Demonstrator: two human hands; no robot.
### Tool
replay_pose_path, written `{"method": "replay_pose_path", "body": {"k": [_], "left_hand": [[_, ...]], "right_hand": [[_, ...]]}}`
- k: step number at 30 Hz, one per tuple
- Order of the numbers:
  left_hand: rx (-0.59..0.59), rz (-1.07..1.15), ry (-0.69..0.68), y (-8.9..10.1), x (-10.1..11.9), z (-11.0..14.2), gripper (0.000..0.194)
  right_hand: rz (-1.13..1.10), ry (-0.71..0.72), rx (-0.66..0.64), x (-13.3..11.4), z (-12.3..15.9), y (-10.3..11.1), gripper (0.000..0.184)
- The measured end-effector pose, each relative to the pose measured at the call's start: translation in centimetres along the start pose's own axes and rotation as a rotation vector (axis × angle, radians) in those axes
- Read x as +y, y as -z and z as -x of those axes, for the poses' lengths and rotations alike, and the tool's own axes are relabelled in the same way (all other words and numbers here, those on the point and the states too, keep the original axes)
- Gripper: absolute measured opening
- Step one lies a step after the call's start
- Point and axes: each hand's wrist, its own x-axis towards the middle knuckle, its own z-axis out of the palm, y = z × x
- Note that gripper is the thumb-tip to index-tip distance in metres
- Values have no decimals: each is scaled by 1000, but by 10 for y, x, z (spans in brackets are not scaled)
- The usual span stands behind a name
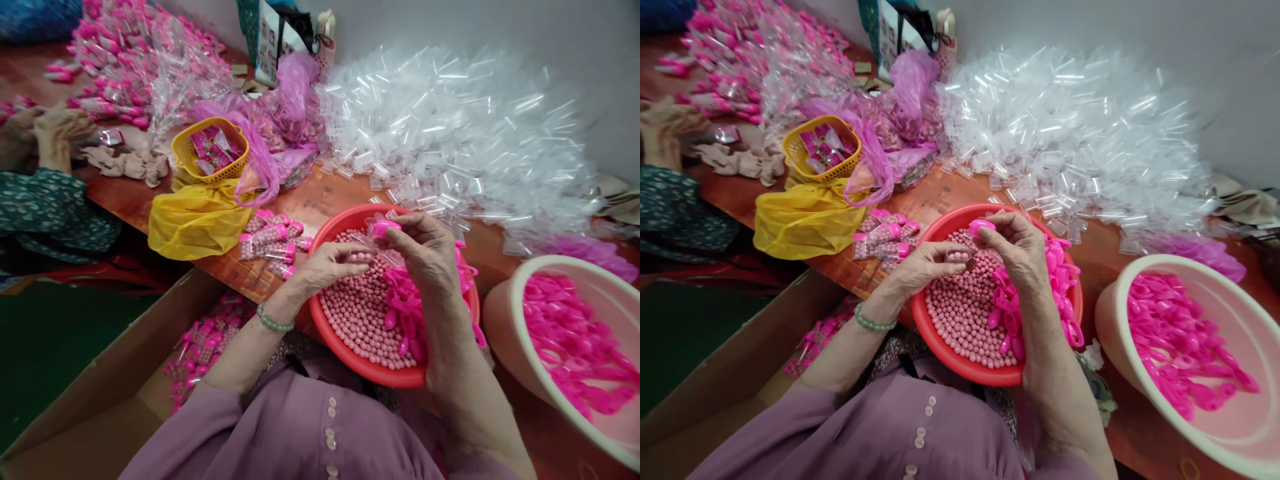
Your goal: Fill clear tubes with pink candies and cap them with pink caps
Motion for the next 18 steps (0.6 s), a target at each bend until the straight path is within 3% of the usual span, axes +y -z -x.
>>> {"method": "replay_pose_path", "body": {"k": [8,18], "left_hand": [[-2,-90,9,-2,-1,0,37],[-27,-133,14,-2,0,0,38]], "right_hand": [[54,38,37,-4,4,-5,27],[-13,40,-29,-3,4,-8,28]]}}
